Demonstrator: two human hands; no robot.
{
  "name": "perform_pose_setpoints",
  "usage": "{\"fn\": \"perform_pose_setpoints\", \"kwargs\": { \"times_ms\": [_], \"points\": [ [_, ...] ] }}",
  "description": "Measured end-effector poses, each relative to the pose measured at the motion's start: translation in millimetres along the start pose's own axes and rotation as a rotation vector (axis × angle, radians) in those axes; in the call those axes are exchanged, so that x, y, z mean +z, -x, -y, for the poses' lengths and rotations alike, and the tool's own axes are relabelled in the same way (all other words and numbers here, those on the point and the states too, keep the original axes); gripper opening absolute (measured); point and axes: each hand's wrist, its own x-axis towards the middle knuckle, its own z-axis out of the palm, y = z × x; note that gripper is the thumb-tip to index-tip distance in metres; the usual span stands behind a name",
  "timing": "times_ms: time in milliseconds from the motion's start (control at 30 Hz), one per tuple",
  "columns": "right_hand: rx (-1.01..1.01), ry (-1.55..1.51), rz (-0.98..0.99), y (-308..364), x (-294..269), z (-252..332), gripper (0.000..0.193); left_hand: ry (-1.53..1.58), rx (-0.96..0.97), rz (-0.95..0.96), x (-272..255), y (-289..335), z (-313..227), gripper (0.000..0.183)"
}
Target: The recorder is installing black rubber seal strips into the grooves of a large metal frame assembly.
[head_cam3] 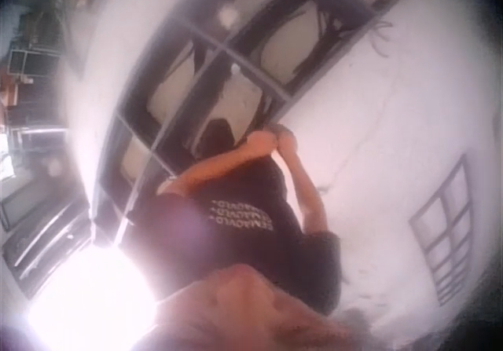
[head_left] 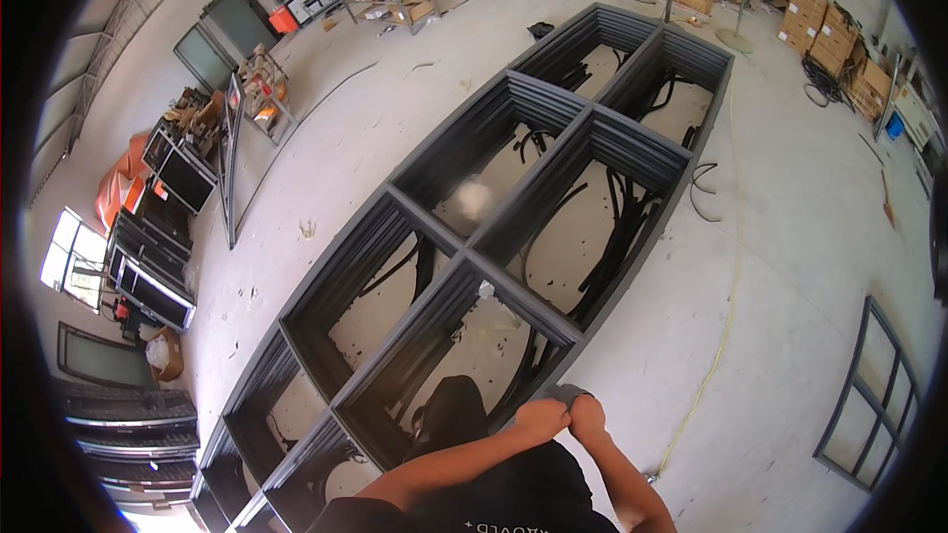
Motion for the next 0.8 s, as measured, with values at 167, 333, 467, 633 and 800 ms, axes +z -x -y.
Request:
{"fn": "perform_pose_setpoints", "kwargs": {
  "times_ms": [167,333,467,633,800],
  "points": [
    [0.336,-0.871,-0.035,-17.3,-25.5,-9.8,0.032,-0.020,0.137,0.004,-23.2,-18.5,3.3,0.028],
    [0.399,-1.086,-0.171,-35.0,-79.8,44.2,0.033,0.102,0.281,-0.089,-68.0,-30.7,19.7,0.026],
    [0.350,-1.258,-0.232,-80.1,-77.0,76.2,0.039,0.168,0.326,-0.158,-120.4,-32.8,52.7,0.026],
    [0.434,-1.595,-0.360,-155.8,-101.2,115.3,0.014,0.183,0.279,-0.193,-171.7,-43.6,100.3,0.028],
    [0.420,-1.552,-0.463,-200.1,-74.7,141.8,0.010,0.318,0.309,-0.180,-198.8,-43.4,131.7,0.032]
  ]
}}
